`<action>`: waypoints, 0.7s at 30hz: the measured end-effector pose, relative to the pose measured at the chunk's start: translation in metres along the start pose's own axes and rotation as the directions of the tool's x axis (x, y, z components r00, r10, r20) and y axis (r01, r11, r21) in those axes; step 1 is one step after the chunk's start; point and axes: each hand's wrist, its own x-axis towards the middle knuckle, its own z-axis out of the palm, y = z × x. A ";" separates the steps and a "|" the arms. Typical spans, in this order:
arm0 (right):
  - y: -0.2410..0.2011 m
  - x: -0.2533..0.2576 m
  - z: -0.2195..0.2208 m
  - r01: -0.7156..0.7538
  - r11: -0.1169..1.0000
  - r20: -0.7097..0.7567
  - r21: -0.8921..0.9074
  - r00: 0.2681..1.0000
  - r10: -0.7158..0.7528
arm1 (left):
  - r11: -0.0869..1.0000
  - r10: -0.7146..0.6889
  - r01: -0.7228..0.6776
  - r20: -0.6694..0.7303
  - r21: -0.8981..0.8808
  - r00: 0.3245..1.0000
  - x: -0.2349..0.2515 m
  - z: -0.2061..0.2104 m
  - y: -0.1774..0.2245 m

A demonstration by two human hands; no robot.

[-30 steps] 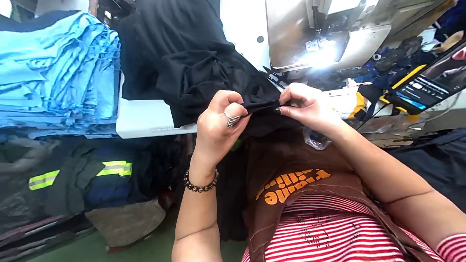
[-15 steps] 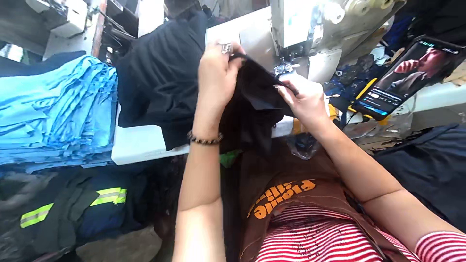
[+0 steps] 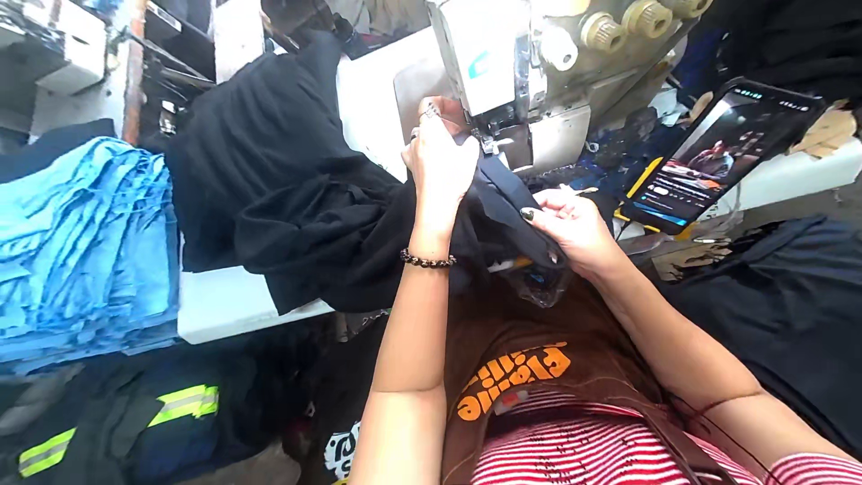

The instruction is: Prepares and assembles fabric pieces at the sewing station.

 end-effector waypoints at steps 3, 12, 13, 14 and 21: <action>-0.001 0.011 0.008 0.065 0.994 -0.054 -0.091 0.996 -0.070 | 0.999 0.015 -0.017 -0.058 -0.041 0.998 0.012 0.003 -0.003; 0.009 0.018 0.020 0.231 0.923 -0.060 -0.308 0.963 -0.261 | 0.995 0.047 -0.052 -0.060 -0.086 0.997 0.031 0.005 -0.010; 0.010 0.019 0.020 0.238 0.917 -0.056 -0.320 0.961 -0.269 | 0.995 0.056 -0.061 -0.057 -0.085 0.997 0.033 0.005 -0.010; 0.011 0.020 0.019 0.244 0.911 -0.055 -0.332 0.959 -0.276 | 0.994 0.062 -0.066 -0.050 -0.082 0.997 0.036 0.005 -0.011; 0.006 0.027 0.026 0.187 0.953 -0.040 -0.239 0.979 -0.202 | 0.964 0.224 -0.225 -0.025 -0.144 0.974 0.085 -0.003 -0.037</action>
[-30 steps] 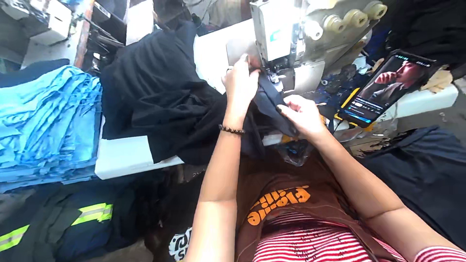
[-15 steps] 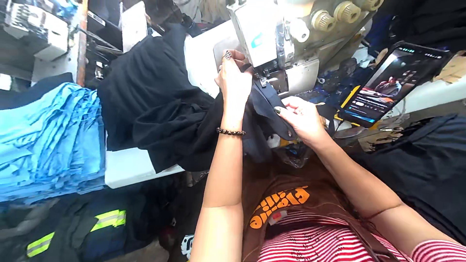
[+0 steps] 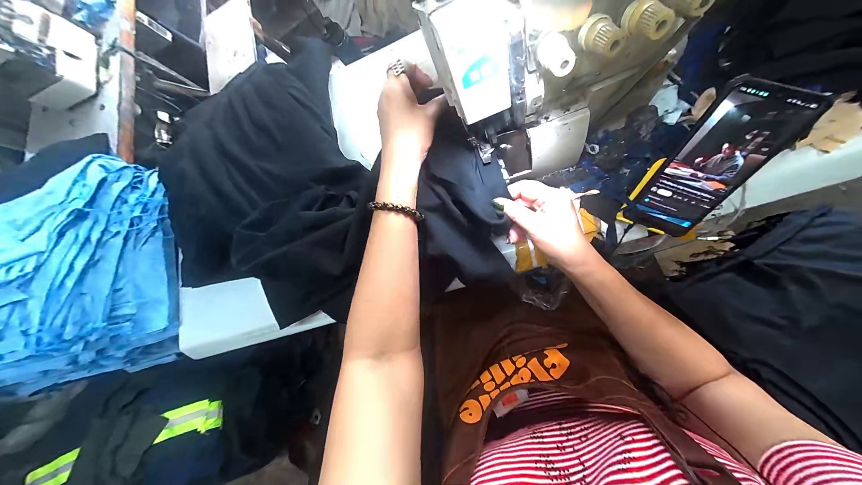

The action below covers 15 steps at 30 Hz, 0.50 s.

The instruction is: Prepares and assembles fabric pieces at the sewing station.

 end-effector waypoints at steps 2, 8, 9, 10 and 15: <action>-0.004 0.002 -0.001 -0.075 0.989 0.019 0.125 0.997 0.073 | 0.996 0.053 -0.061 -0.111 -0.068 0.992 -0.014 -0.011 -0.003; -0.001 0.009 0.002 -0.322 0.825 0.130 0.464 0.946 0.296 | 0.967 0.237 -0.250 -0.491 0.040 0.838 -0.165 0.005 0.002; -0.001 0.010 0.003 -0.351 0.799 0.152 0.488 0.936 0.319 | 0.952 0.290 -0.302 -0.482 0.054 0.827 -0.176 0.018 0.001; -0.001 0.010 0.003 -0.373 0.778 0.168 0.505 0.927 0.336 | 0.939 0.331 -0.339 -0.447 0.065 0.831 -0.182 0.028 0.002; -0.001 0.008 0.004 -0.371 0.768 0.149 0.522 0.926 0.346 | 0.874 0.485 -0.444 -0.292 0.197 0.825 -0.165 0.044 0.013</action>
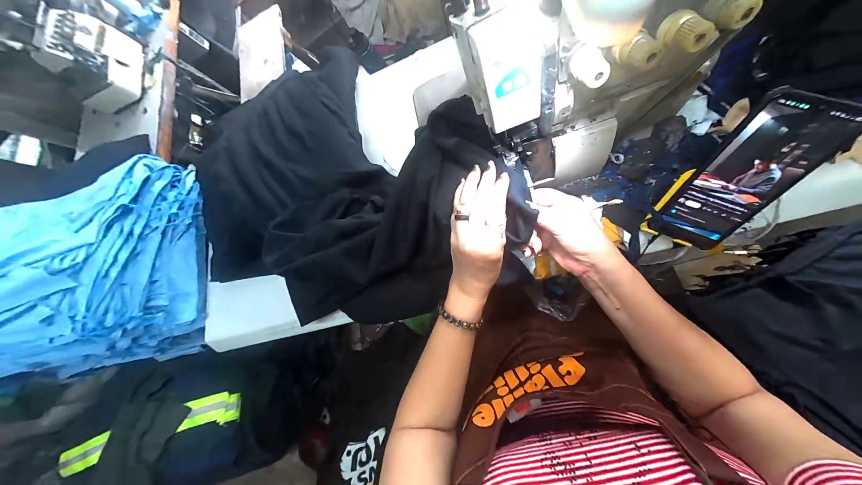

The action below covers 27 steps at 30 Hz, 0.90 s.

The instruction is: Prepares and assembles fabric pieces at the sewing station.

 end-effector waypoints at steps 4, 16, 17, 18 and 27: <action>-0.002 -0.003 -0.005 0.031 0.990 0.003 -0.136 1.000 -0.031 | 0.998 0.045 -0.047 0.061 0.031 0.997 0.010 -0.007 -0.004; -0.032 -0.038 -0.004 0.478 0.304 0.199 -0.824 0.746 -0.635 | 0.892 -0.072 0.246 0.416 -0.380 0.906 0.014 -0.150 0.085; -0.026 -0.038 0.000 0.551 0.233 0.284 -0.801 0.693 -0.662 | 0.919 -0.036 0.207 0.450 -0.336 0.892 0.005 -0.159 0.096; -0.019 -0.037 0.004 0.620 0.153 0.377 -0.770 0.635 -0.674 | 0.939 0.004 0.161 0.477 -0.304 0.879 -0.003 -0.165 0.105; 0.020 -0.125 -0.002 0.792 -0.124 0.754 -0.598 0.504 -0.422 | 0.984 0.177 -0.159 0.557 -0.082 0.811 -0.015 -0.142 0.077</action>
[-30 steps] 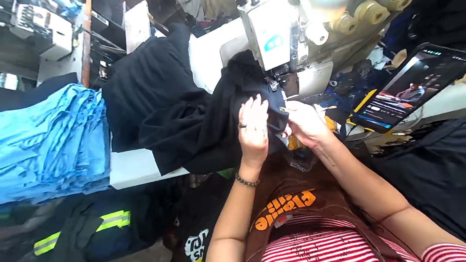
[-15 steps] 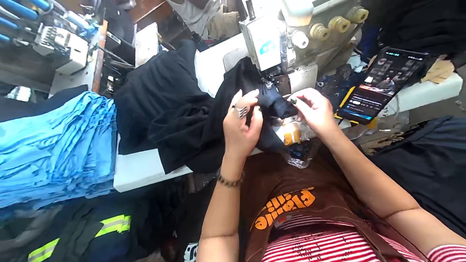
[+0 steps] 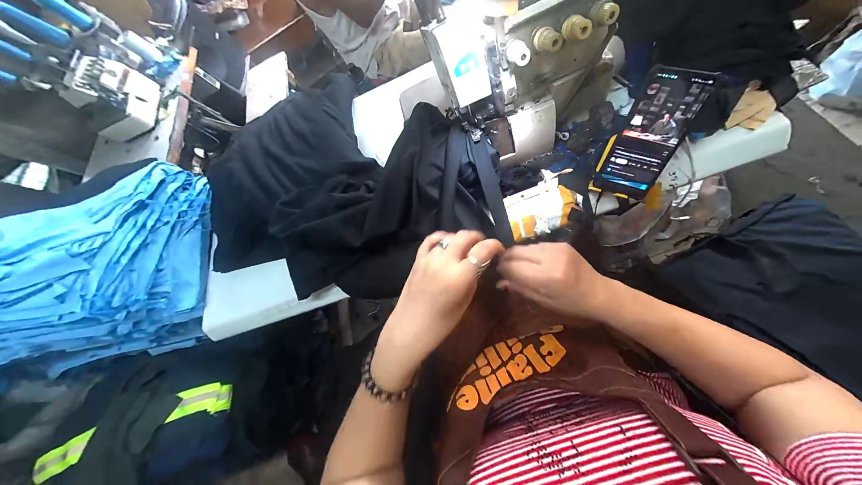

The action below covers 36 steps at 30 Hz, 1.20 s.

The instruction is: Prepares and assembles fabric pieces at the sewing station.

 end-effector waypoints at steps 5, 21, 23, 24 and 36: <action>-0.015 -0.028 -0.038 -0.220 0.975 -0.045 -0.036 0.975 0.218 | 0.946 0.285 -0.268 0.072 -0.183 0.956 0.047 0.020 -0.046; 0.012 -0.024 -0.058 -0.444 0.886 0.005 0.132 0.894 0.448 | 0.924 0.286 -0.274 0.006 -0.268 0.958 0.064 0.022 -0.045; 0.006 -0.021 -0.054 -0.426 0.886 0.035 0.182 0.903 0.427 | 0.900 0.323 -0.302 0.016 -0.315 0.946 0.069 0.023 -0.037; 0.004 -0.020 -0.053 -0.404 0.893 0.022 0.199 0.912 0.409 | 0.884 0.346 -0.315 0.030 -0.346 0.938 0.071 0.021 -0.034; 0.005 -0.027 -0.067 -0.477 0.876 -0.222 0.077 0.848 0.481 | 0.941 0.218 -0.224 -0.053 -0.254 0.975 0.094 0.012 -0.109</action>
